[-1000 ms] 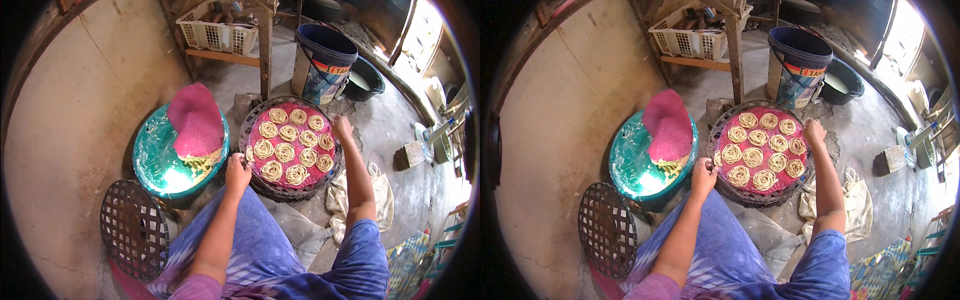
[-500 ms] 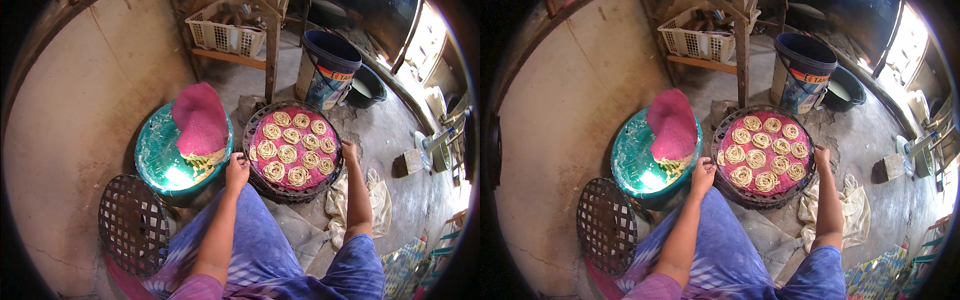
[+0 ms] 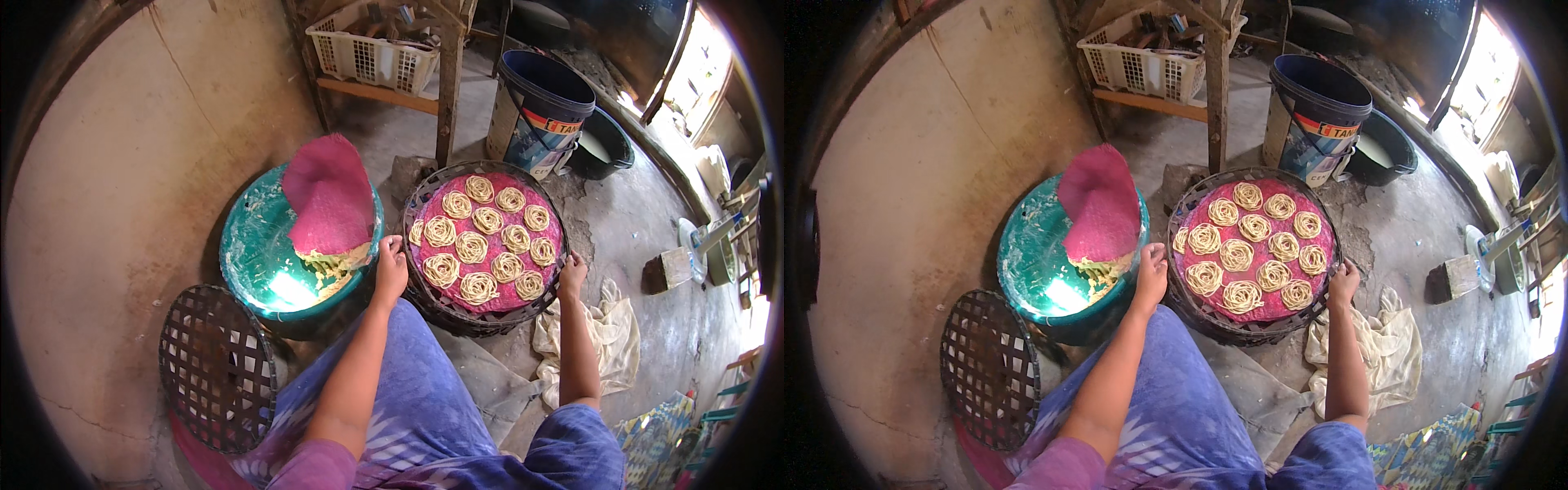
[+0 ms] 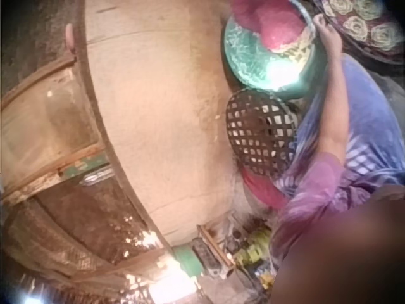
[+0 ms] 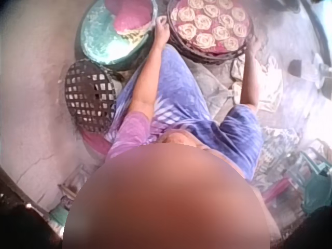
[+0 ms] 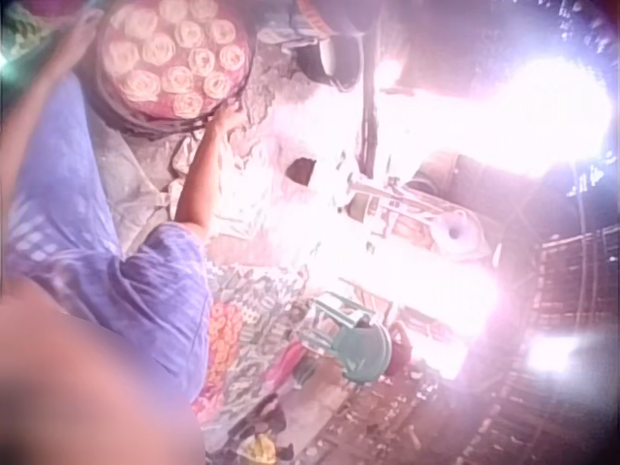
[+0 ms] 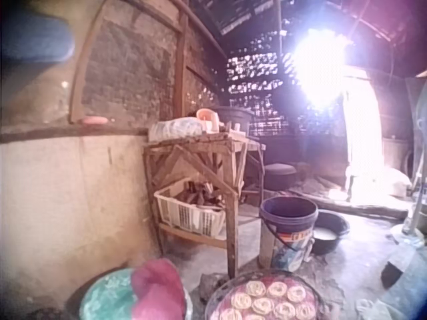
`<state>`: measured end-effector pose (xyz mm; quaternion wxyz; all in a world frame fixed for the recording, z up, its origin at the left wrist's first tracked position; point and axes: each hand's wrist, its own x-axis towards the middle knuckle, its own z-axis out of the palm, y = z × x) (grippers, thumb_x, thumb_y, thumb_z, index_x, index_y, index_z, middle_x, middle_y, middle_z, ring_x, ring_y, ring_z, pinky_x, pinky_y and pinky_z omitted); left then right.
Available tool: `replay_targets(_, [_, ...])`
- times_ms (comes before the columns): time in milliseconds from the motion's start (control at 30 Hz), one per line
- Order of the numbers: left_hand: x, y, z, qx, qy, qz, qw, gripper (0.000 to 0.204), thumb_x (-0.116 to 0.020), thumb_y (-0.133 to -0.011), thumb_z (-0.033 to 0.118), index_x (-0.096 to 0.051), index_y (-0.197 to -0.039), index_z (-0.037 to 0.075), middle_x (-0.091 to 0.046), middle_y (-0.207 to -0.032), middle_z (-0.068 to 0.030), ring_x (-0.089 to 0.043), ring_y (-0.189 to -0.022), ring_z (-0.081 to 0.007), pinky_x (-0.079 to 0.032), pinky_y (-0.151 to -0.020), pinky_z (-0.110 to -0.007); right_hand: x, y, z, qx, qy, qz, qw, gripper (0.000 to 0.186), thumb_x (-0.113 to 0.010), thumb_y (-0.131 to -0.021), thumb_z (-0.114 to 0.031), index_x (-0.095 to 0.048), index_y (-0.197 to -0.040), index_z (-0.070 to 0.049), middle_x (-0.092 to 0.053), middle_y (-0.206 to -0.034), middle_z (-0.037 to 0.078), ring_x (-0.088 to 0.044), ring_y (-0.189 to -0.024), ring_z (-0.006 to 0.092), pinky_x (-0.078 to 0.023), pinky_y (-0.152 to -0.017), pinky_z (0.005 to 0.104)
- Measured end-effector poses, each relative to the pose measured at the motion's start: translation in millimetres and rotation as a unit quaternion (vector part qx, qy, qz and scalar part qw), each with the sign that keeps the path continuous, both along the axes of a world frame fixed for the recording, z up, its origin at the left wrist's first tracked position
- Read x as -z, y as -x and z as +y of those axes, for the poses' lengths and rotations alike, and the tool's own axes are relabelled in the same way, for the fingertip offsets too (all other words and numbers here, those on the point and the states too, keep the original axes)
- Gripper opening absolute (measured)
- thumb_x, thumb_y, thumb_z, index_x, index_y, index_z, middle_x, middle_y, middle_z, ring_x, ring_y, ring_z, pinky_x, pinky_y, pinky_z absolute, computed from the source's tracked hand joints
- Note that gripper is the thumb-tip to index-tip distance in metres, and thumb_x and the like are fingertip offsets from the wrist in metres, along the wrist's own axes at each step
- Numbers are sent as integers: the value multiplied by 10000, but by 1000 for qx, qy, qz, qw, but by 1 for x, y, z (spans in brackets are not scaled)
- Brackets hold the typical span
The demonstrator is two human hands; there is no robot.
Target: The person sits on the floor and uses a manual noodle press to extrude dough into spiral-shaped noodles. They repeatedly scoop dough from a green basin, load it into the press, and push the plunger to form noodles onto a pink mat. The person occasionally adjusts the mat and repositions the press while continuing to produce noodles.
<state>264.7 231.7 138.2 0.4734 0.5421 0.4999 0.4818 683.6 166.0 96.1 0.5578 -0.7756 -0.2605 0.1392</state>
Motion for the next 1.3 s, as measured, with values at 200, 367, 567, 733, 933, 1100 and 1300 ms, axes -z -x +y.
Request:
replay_targets(200, [5,0,12,4,57,-7,998,419,-395,-899,-91,-400,-1299,35,-459,-1387,-186,-406,-1371,-280,-332,-1082,-348,7,9,-12,21,75,29,996,309,-523,-944,-77,-589,-1212,62,-675,-1015,135,-629,-888,162,-491,-802,297])
replay_targets(367, [8,3,10,8,91,-48,995,421,-439,-898,-76,-390,-1306,16,-434,-1407,-191,-382,-1378,-284,-322,-1094,-363,6,6,-15,-15,90,-53,994,311,-528,-940,-107,-603,-1198,50,-671,-1095,212,-645,-1011,279,-474,-899,358])
replay_targets(567, [11,3,7,9,79,-46,996,451,-456,-894,-81,-338,-1321,-2,-429,-1412,-209,-408,-1368,-294,-355,-1076,-342,4,4,-22,-33,83,-35,995,353,-518,-966,-135,-575,-1262,48,-659,-1171,171,-636,-1022,224,-472,-896,318])
replay_targets(733, [14,5,4,-1,52,-36,998,439,-507,-906,-44,-357,-1317,-11,-447,-1392,-218,-496,-1280,-321,-426,-1031,-374,-2,4,-32,-6,104,-110,988,351,-569,-929,-162,-602,-1219,33,-654,-1038,238,-633,-960,323,-478,-867,398])
replay_targets(933, [4,8,-15,-34,-36,40,998,382,-542,-912,-6,-420,-1274,0,-548,-1292,-199,-584,-1161,-317,-487,-961,-383,2,7,-61,-30,94,-92,991,345,-590,-932,-193,-615,-1198,26,-656,-899,160,-617,-812,260,-488,-785,370])
replay_targets(1100, [-17,20,-59,-9,-115,274,955,391,-635,-844,47,-508,-1214,54,-601,-1236,-158,-567,-1139,-352,-448,-967,-444,1,15,-86,-41,82,118,989,340,-577,-947,-198,-614,-1203,22,-625,-783,61,-569,-687,118,-453,-605,280])
replay_targets(1300, [-27,52,-125,24,-178,383,906,326,-536,-937,294,-583,-1227,153,-555,-1346,-76,-505,-1226,-311,-367,-1044,-448,-18,53,-106,-61,24,345,936,240,-559,-970,-241,-509,-1113,-54,-569,-866,43,-603,-657,160,-522,-560,295])
